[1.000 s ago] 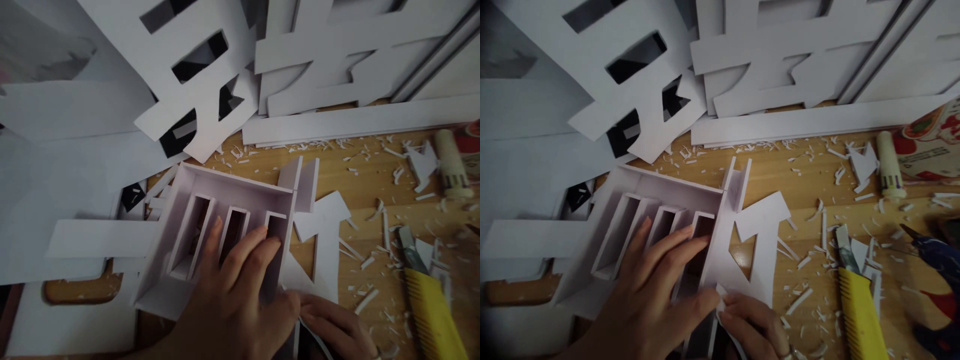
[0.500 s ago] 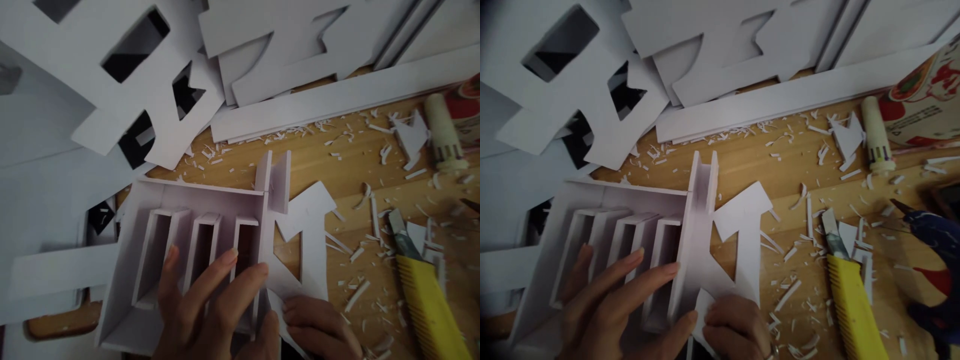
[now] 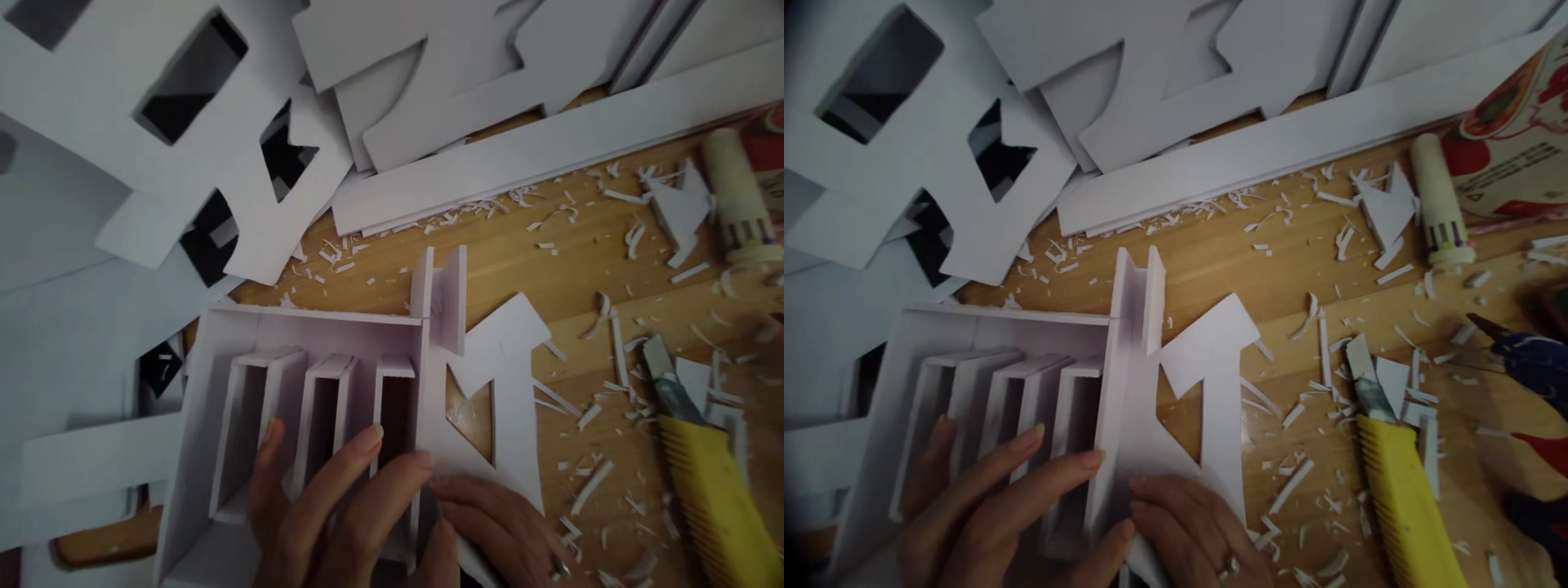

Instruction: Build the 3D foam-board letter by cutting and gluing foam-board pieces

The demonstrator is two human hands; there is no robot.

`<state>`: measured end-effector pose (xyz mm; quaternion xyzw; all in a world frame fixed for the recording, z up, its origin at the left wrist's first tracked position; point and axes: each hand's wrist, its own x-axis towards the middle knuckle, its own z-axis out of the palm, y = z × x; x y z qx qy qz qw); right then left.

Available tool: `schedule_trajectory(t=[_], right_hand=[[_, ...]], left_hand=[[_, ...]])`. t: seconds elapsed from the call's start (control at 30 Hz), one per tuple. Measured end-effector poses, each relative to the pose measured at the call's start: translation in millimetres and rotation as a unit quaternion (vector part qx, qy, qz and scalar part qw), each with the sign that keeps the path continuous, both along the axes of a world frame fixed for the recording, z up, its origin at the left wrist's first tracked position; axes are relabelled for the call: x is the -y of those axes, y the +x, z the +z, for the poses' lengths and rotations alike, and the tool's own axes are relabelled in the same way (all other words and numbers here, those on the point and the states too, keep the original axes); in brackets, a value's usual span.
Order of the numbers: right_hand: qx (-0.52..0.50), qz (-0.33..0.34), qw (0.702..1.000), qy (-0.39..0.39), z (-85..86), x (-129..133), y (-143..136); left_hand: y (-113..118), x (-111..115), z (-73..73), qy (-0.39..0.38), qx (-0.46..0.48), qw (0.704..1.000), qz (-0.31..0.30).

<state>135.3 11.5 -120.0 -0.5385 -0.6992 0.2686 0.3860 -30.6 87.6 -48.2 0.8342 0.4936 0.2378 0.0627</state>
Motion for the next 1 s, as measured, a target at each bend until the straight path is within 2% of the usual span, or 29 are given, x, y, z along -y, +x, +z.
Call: schedule_trajectory(t=[0.13,0.3,0.4,0.53,0.63,0.77,0.9,1.0], right_hand=[[0.000,-0.004,1.000,-0.029,6.8,-4,1],[0.015,0.064,0.995,-0.076,27.7,-23,9],[0.028,0.062,0.993,-0.099,36.1,-27,11],[0.017,0.061,0.992,-0.113,36.4,-23,8],[0.002,0.066,0.991,-0.120,35.9,-18,5],[-0.019,0.038,0.987,-0.154,41.5,-15,2],[-0.081,0.054,0.986,-0.133,43.8,-13,3],[-0.117,0.062,0.985,-0.112,39.7,-10,4]], left_hand=[[-3,0,0.8,-0.004,-0.003,1.000,-0.027],[-10,-1,7.9,-0.048,-0.030,0.995,-0.082],[-9,-1,11.0,-0.067,-0.042,0.993,-0.090],[-7,-1,13.0,-0.101,-0.041,0.990,-0.086],[-8,-2,15.0,-0.111,-0.044,0.987,-0.104],[-11,-4,21.4,-0.123,-0.043,0.983,-0.129],[-13,-4,27.7,-0.149,-0.051,0.978,-0.140],[-14,-4,27.4,-0.138,-0.045,0.980,-0.137]])
